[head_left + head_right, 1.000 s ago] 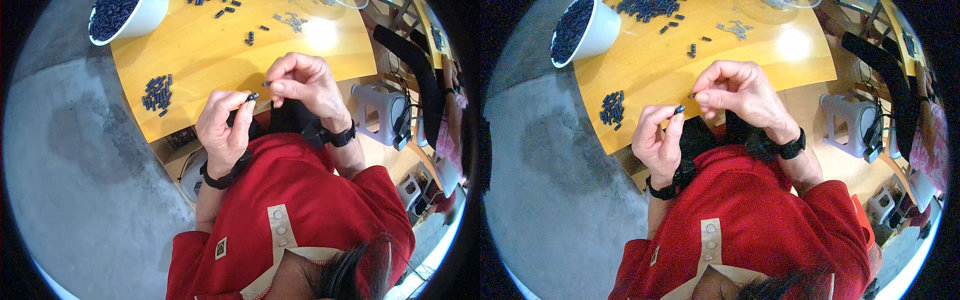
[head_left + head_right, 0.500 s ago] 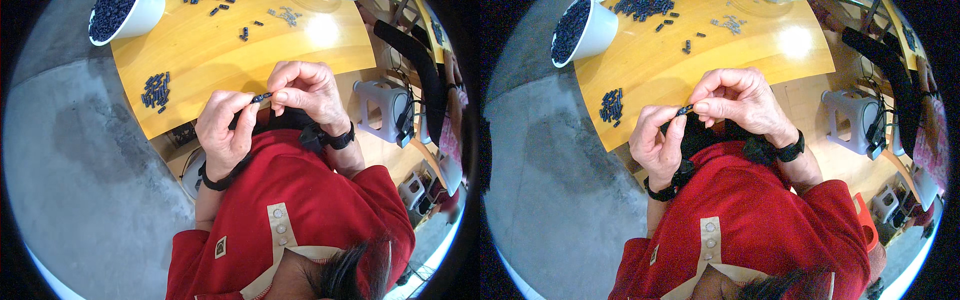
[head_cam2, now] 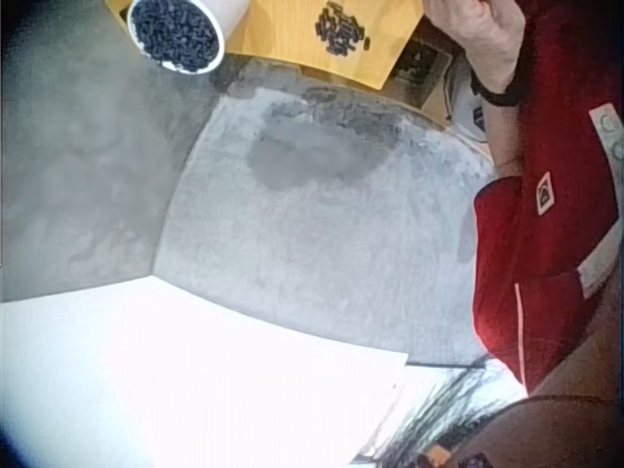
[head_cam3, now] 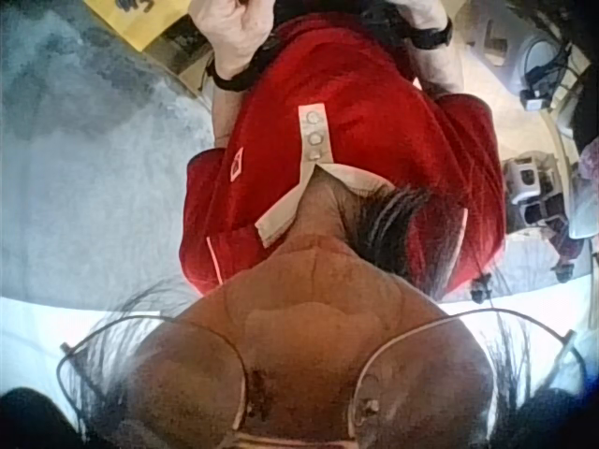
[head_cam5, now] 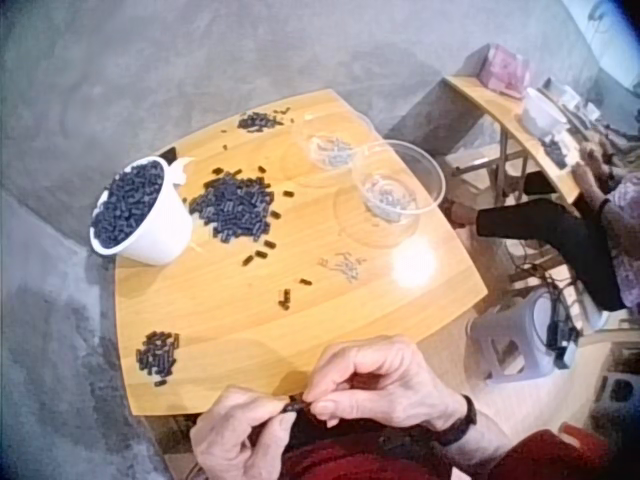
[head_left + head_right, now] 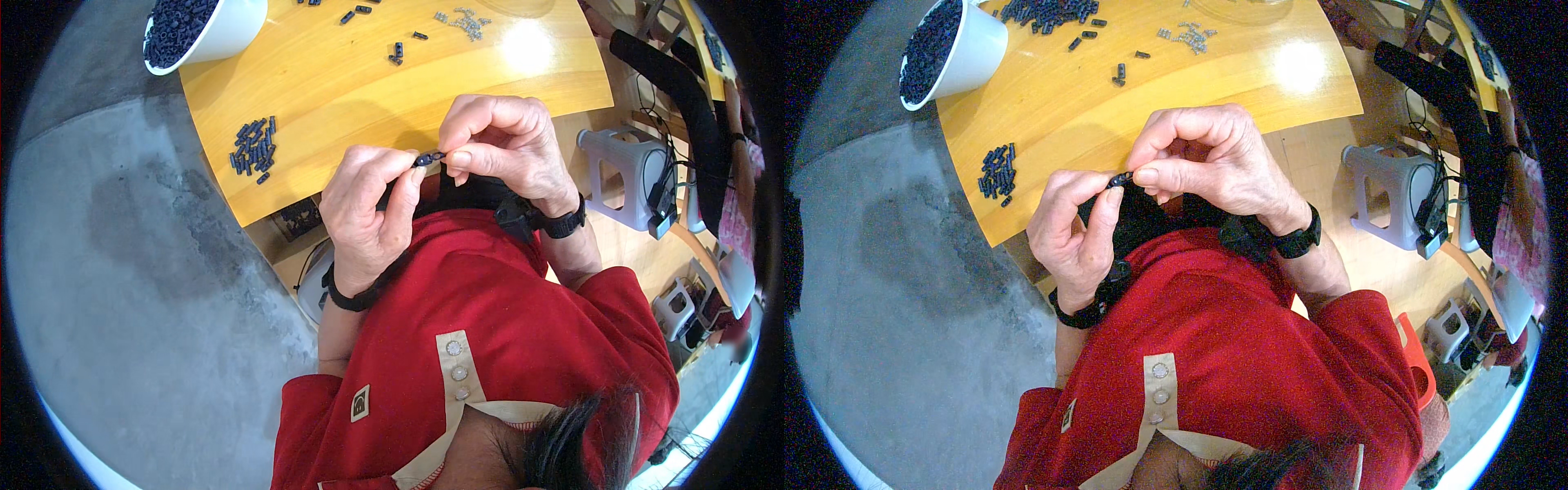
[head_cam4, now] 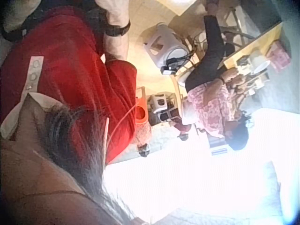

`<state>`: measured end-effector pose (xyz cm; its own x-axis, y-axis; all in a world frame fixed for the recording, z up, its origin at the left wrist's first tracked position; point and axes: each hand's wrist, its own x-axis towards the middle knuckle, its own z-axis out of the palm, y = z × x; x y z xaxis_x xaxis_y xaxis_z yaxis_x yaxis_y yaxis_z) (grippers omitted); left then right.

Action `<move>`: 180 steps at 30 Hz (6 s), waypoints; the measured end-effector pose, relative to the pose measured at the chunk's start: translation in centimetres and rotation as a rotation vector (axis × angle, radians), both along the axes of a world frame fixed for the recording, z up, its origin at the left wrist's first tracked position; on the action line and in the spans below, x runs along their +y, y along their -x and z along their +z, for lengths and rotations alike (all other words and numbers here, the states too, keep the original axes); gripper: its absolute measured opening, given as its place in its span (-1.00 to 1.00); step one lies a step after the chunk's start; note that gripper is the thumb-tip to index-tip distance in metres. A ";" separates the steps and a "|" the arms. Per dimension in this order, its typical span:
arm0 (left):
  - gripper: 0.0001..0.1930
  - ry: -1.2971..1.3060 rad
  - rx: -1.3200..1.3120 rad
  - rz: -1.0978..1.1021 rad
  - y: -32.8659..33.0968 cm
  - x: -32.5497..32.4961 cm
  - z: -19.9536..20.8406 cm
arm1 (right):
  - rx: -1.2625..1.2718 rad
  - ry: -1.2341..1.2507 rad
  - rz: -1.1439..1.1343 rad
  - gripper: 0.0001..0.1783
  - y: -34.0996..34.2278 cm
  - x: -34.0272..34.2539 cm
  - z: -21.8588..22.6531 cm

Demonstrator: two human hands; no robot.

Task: Manually assemble small plastic and rubber components by inserting a metal pin into a black plastic sleeve.

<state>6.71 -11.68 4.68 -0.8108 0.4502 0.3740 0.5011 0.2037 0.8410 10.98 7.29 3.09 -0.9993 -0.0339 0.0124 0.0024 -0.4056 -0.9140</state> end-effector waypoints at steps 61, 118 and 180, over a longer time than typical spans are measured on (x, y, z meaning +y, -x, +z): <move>-0.80 0.086 0.076 -0.047 0.1 0.3 0.7 | 0.348 -0.540 0.085 -0.94 1.3 1.1 1.7; -0.69 0.155 0.146 -0.137 -0.3 -0.4 -1.0 | -0.343 0.711 0.513 -0.54 -0.1 -3.1 -5.5; -0.86 0.615 0.387 0.593 4.7 -7.1 -1.8 | 0.188 -1.523 -0.208 -0.70 7.9 0.1 -3.2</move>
<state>2.02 -18.78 2.88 -0.8404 0.2113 0.4990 0.3950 0.8693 0.2971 3.03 7.37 -0.13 -0.9759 0.0039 0.2183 -0.0924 0.8986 -0.4290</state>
